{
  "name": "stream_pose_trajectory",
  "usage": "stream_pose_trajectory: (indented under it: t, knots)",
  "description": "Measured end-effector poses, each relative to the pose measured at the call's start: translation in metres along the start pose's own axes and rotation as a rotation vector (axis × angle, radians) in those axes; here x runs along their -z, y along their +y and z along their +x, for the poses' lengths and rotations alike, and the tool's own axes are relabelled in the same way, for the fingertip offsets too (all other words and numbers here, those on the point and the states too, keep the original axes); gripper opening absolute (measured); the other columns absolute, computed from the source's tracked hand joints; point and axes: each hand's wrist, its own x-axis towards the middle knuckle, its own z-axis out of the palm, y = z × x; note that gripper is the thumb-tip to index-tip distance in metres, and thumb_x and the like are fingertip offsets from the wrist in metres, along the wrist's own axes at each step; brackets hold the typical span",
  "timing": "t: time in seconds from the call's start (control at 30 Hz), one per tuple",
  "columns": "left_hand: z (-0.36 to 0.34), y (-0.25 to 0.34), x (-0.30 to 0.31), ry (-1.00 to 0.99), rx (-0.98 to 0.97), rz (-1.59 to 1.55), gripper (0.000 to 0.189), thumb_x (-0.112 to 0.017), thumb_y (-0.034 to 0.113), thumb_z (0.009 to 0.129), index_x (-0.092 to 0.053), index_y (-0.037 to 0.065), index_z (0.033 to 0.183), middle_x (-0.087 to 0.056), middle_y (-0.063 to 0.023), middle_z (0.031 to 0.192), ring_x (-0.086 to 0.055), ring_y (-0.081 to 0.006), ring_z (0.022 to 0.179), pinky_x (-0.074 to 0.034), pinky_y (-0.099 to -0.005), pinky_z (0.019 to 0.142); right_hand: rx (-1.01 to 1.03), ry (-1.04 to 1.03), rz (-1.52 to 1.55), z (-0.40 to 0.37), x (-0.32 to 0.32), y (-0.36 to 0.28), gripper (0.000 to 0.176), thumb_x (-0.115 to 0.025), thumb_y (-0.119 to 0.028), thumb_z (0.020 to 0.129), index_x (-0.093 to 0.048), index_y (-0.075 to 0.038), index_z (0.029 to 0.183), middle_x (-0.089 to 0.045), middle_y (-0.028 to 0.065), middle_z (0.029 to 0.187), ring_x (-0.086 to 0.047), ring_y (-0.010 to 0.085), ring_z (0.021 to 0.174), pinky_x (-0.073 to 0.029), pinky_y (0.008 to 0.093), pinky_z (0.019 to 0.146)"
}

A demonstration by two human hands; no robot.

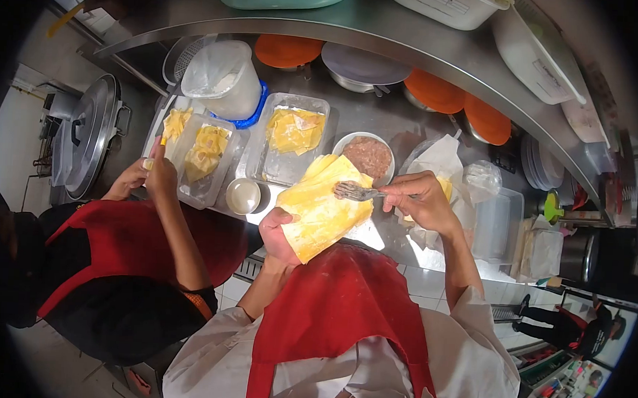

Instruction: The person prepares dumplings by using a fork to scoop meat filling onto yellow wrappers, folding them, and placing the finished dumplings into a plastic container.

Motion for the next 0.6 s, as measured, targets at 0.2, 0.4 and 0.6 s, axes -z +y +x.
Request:
stream_pose_trajectory:
  t: [0.2,0.4,0.6]
  knots:
    - [0.003,-0.002,-0.004,-0.031,-0.047,0.058,0.075,-0.053,0.021,0.068,-0.036,-0.008,0.136,-0.046,-0.0283,0.134,-0.051,-0.0448,0.118,-0.041,-0.0526,0.102,0.036,0.102,-0.315,-0.001,0.000,-0.032,0.029,-0.062,0.004,0.076,-0.073,-0.008,0.101,-0.062,0.0071,0.072,-0.058,0.0183,0.065,-0.047,0.0305,0.061]
    - [0.013,-0.009,-0.029,-0.018,-0.134,0.328,0.073,-0.054,0.022,0.077,-0.029,-0.005,0.140,-0.045,-0.0243,0.135,-0.047,-0.0392,0.124,-0.038,-0.0491,0.105,0.343,0.268,-0.942,-0.017,-0.008,-0.062,0.048,-0.062,0.004,0.064,-0.070,-0.013,0.109,-0.058,0.0038,0.088,-0.054,0.0213,0.076,-0.044,0.0337,0.065]
    - [0.026,-0.033,-0.053,0.112,-0.290,0.567,0.063,-0.067,-0.002,0.080,-0.038,0.001,0.135,-0.053,-0.0161,0.125,-0.054,-0.0256,0.118,-0.047,-0.0372,0.098,0.215,0.260,-1.168,-0.029,-0.022,-0.079,0.051,-0.060,0.000,0.065,-0.065,-0.006,0.115,-0.053,0.0057,0.089,-0.050,0.0224,0.077,-0.040,0.0346,0.065]
